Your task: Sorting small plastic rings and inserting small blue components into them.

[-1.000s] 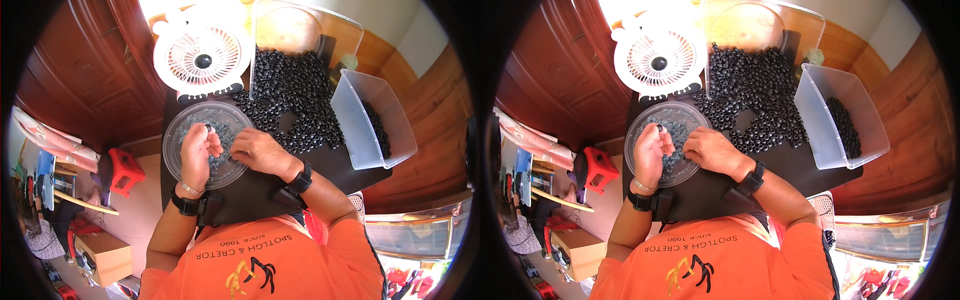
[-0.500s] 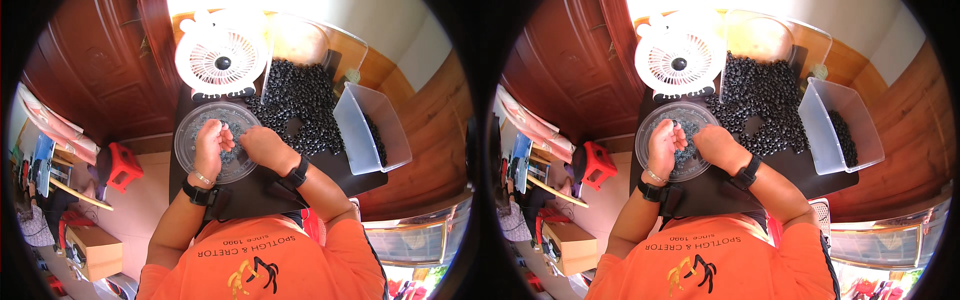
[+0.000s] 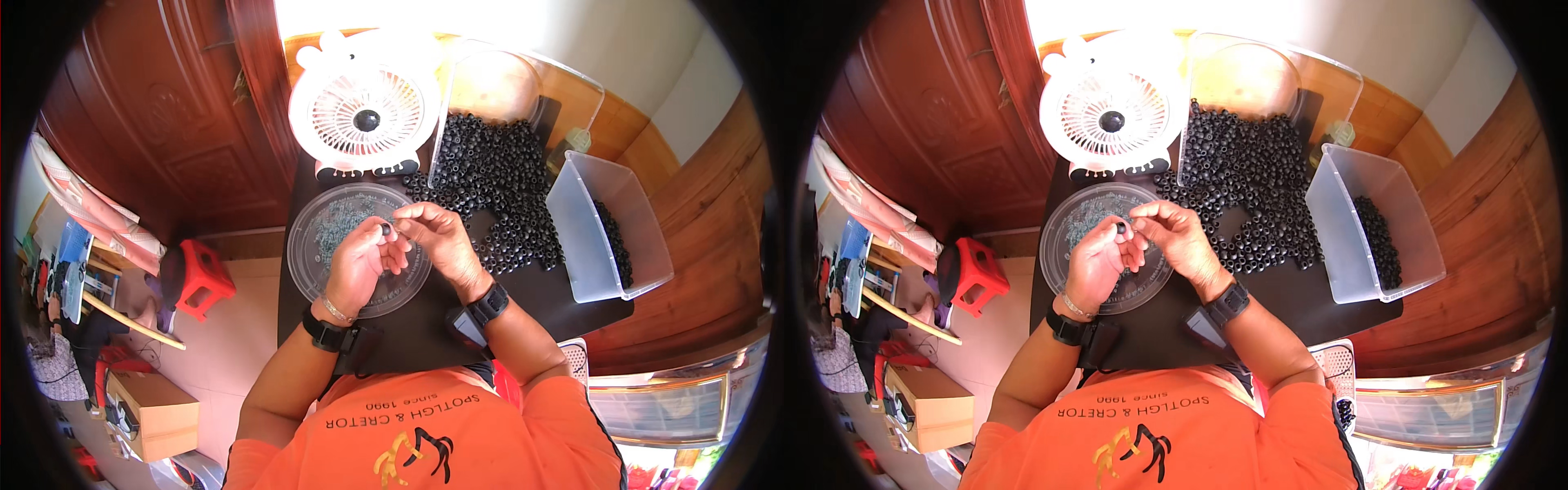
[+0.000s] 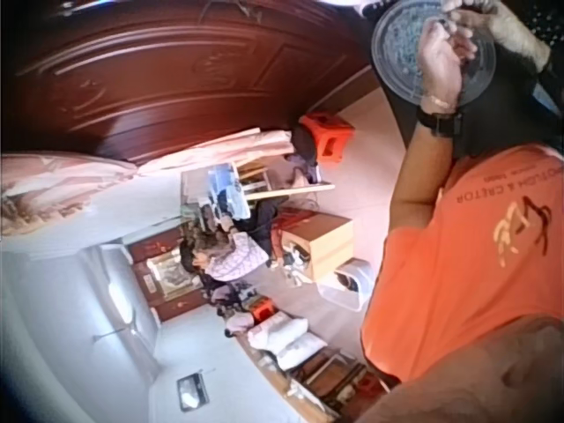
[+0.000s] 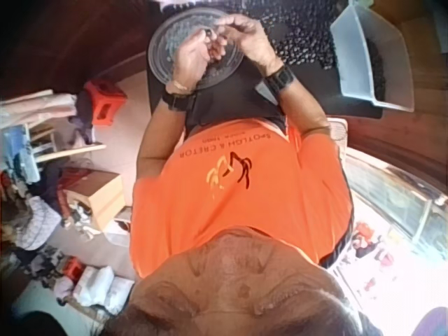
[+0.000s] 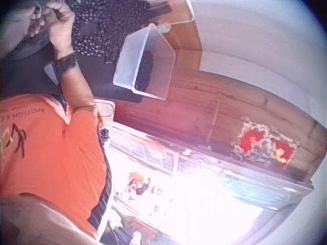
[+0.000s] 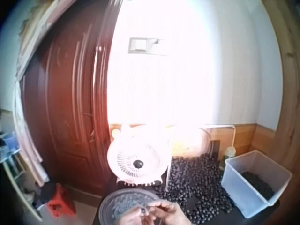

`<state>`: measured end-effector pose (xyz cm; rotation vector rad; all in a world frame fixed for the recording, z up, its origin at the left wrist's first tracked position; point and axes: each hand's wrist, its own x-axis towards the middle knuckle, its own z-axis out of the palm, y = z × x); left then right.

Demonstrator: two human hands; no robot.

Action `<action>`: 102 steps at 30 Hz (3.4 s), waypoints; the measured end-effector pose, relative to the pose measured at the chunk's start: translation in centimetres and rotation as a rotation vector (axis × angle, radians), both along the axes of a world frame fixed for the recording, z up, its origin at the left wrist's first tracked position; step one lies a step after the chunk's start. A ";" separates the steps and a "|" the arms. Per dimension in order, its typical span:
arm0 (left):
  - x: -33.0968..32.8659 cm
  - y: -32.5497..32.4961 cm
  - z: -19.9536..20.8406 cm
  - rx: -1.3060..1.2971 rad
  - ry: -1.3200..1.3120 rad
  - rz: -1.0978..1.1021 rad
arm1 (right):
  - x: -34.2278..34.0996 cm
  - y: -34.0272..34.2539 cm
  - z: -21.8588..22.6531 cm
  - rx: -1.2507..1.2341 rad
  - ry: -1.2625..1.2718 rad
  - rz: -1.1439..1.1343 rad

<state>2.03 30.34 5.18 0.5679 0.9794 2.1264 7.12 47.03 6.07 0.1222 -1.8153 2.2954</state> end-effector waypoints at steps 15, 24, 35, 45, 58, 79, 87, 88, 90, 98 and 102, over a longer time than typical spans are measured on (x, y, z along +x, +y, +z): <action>0.1 0.1 0.1 -0.054 0.049 0.114 | 1.1 0.0 2.6 0.174 -0.012 0.132; 0.4 0.3 0.4 -0.234 0.089 0.059 | 0.9 0.6 1.4 0.161 0.000 0.068; 0.8 0.4 0.7 -0.264 0.114 0.068 | 1.5 0.5 2.6 0.525 0.069 -0.058; 0.4 0.4 -0.1 -0.185 0.092 0.163 | 1.3 -0.6 1.3 0.220 0.090 0.056; 0.2 0.0 0.2 -0.087 0.052 0.251 | 1.6 1.1 2.5 0.687 -0.024 0.013; 1.0 0.4 0.1 -0.229 0.038 0.152 | 1.0 1.1 1.7 0.455 -0.052 -0.197; 1.2 0.5 0.4 -0.235 0.040 0.069 | 1.6 0.9 2.6 0.296 0.071 -0.008; 1.2 0.5 0.5 -0.238 0.053 0.066 | 1.7 0.8 2.8 0.296 0.071 -0.009; 1.3 0.5 0.6 -0.242 0.067 0.063 | 1.8 0.7 3.1 0.360 0.083 -0.016; 1.5 0.5 0.8 -0.172 0.040 0.068 | 1.4 0.8 2.4 0.416 0.062 -0.061; 1.4 0.6 0.6 -0.141 0.032 0.093 | 1.7 1.2 2.8 0.362 0.001 0.097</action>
